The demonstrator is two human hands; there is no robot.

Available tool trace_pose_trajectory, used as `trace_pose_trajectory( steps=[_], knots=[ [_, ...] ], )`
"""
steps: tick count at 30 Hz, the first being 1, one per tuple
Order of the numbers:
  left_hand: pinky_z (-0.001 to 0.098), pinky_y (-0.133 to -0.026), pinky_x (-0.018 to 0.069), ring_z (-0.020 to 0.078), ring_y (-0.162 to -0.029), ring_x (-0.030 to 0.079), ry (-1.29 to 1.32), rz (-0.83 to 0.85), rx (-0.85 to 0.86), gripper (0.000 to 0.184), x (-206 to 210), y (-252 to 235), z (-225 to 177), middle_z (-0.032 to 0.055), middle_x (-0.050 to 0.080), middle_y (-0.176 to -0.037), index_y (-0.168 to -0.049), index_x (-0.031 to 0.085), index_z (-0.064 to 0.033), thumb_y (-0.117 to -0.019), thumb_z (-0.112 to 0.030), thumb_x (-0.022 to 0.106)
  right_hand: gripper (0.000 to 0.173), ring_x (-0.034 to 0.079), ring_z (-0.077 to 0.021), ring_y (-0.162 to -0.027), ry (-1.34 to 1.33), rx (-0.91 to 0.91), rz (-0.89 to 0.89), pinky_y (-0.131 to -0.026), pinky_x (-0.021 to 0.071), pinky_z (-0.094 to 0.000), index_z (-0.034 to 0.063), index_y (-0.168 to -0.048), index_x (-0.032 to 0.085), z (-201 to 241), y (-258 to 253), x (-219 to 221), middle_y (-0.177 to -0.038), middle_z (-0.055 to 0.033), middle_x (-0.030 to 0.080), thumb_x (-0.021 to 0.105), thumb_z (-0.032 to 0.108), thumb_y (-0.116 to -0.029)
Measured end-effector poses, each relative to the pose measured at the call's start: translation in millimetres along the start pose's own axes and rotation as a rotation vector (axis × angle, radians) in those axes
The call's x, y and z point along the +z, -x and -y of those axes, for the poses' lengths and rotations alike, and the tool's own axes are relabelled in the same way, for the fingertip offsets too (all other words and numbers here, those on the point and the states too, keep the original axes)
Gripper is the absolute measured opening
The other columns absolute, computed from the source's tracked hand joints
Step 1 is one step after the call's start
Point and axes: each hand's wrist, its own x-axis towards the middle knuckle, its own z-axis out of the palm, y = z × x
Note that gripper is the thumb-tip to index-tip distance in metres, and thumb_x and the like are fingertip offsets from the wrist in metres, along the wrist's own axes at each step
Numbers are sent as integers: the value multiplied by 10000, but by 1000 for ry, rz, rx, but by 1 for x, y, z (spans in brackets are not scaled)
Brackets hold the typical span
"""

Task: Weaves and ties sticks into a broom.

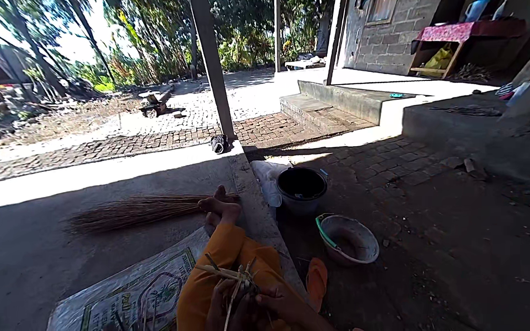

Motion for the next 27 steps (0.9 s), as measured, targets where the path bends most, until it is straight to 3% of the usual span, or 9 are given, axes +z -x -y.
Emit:
trace_pose_trajectory(
  steps=[3,5,7,8,10,16,22,25,27],
  knots=[
    [304,-925,592,106,-1129,654,165,64,32,501,-3,-4,-2,-7,585,-1393,-1387,532,-92,-918,-77,709,279,671,-73,-701,38,-96,-14,-714,593,-269,14,-1077,640,12,3,-7,-793,27,684,404,162,-1097],
    [354,-824,627,149,-1059,702,296,32,-66,557,-5,-13,-10,-25,574,-1451,-1460,442,-157,-968,-252,685,268,642,-48,-681,122,-171,-26,-698,578,-250,18,-1059,642,33,9,-14,-760,54,651,420,165,-1092],
    [334,-666,632,147,-898,722,345,31,-268,633,-4,-22,-25,-6,663,-1253,-1464,367,-95,-985,-437,599,255,618,-16,-676,286,-211,23,-691,558,-221,15,-1033,644,60,21,-22,-746,77,626,440,160,-1081],
    [301,-646,612,126,-865,711,384,93,-372,708,-3,-24,-34,-8,693,-1145,-1453,378,-98,-963,-573,566,248,601,2,-669,362,-215,67,-677,539,-199,20,-1020,648,72,28,-25,-742,90,616,450,160,-1074],
    [257,-690,598,102,-921,711,481,263,-454,937,0,-25,-47,-10,723,-1135,-1505,418,-145,-833,-775,587,249,562,37,-656,524,-211,152,-653,502,-154,31,-999,645,92,36,-33,-737,108,588,449,164,-1075],
    [275,-653,617,112,-849,728,667,504,-395,761,21,-20,-61,6,715,-1162,-1467,494,-304,-836,-705,635,244,503,61,-619,606,-259,117,-614,440,-118,72,-960,646,98,50,-38,-685,128,534,450,159,-1077],
    [425,-859,609,279,-1066,712,983,498,-282,695,32,-1,-58,135,670,-1301,-1469,533,-205,-860,-449,762,260,499,58,-614,602,-323,52,-605,443,-120,49,-914,621,95,58,-33,-687,105,516,436,141,-1072],
    [439,-802,632,291,-1011,726,762,421,-246,750,34,9,-54,128,668,-1280,-1459,466,-234,-831,-470,801,295,502,24,-635,695,-318,58,-625,449,-156,-1,-943,646,91,61,-32,-719,43,537,445,170,-1075],
    [412,-735,639,283,-900,742,589,275,-266,709,38,12,-61,157,684,-1218,-1365,472,-161,-816,-423,836,300,522,-26,-653,797,-300,32,-640,457,-203,-1,-983,659,88,62,-26,-745,0,561,459,202,-1077]
  ],
)
